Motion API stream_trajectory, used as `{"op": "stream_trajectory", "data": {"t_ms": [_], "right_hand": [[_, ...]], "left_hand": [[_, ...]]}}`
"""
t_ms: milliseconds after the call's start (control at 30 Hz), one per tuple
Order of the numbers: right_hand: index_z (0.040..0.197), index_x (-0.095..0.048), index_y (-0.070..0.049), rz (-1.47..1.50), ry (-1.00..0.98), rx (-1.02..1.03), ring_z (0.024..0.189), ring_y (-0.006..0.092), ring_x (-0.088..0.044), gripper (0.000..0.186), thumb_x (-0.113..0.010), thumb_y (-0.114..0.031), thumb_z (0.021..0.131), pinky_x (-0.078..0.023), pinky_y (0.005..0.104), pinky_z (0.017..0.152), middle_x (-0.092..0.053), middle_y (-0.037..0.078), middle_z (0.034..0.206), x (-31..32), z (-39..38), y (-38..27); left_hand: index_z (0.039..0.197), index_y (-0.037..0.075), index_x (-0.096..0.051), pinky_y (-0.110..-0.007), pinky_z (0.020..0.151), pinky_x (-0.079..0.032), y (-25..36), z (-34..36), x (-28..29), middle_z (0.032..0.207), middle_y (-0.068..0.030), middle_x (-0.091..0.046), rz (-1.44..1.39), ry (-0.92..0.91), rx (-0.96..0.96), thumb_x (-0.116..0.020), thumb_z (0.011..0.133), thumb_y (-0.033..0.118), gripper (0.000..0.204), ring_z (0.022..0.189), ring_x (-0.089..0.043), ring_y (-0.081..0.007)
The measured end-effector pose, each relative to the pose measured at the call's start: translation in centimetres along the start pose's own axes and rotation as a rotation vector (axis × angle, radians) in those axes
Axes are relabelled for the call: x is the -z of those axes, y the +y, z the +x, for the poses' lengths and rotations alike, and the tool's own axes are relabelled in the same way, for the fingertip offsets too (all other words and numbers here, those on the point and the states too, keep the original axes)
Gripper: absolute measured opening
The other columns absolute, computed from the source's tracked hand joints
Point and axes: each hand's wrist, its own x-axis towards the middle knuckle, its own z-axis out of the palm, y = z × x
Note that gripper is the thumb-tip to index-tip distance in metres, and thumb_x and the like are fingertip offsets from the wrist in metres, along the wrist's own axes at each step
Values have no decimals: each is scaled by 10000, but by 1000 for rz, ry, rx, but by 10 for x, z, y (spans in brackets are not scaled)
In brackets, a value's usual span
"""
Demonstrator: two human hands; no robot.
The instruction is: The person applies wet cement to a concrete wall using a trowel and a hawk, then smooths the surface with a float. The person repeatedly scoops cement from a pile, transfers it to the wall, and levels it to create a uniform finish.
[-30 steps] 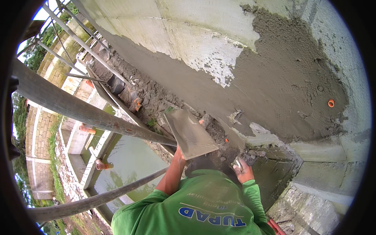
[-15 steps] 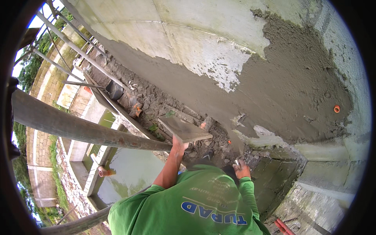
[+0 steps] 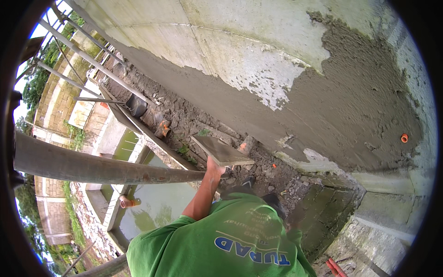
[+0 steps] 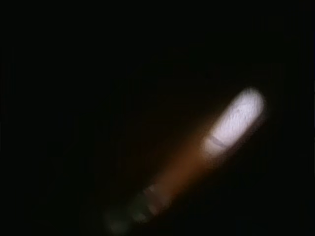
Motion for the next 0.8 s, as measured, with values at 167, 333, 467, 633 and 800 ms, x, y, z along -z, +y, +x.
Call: {"op": "stream_trajectory", "data": {"t_ms": [167,333,467,633,800], "right_hand": [[1242,-589,-46,3,-28,35,1105,347,-598,535,-703,-356,820,-469,429,926,-628,220,1183,-8,20,5],[1252,-583,-43,16,-40,46,1131,350,-579,538,-698,-349,825,-455,433,944,-616,221,1204,-15,29,20],[1260,-577,-40,-9,-57,32,1152,353,-564,540,-694,-344,829,-443,437,959,-606,222,1220,-16,22,21],[1270,-571,-37,14,-65,35,1178,356,-545,543,-690,-338,834,-428,442,977,-594,223,1241,-14,8,14],[1280,-564,-34,17,-65,41,1204,359,-526,546,-685,-331,839,-413,446,995,-582,225,1262,-13,4,15]], "left_hand": [[1264,-1,-503,-485,946,-487,-3,25,17,1232,-154,-587,0,51,81,-455,969,175,347,1105,-591,-335],[1238,26,-517,-503,910,-493,-15,34,11,1195,-143,-600,32,57,72,-451,972,191,320,1066,-602,-337],[1203,44,-529,-530,896,-476,-11,18,0,1178,-134,-590,39,94,68,-430,981,231,307,1065,-581,-342],[1237,37,-522,-490,937,-488,-6,15,1,1225,-134,-594,58,54,77,-467,986,237,326,1103,-594,-313],[1196,33,-558,-494,882,-513,-2,16,4,1174,-136,-618,45,139,68,-502,955,214,307,1050,-617,-317]]}}
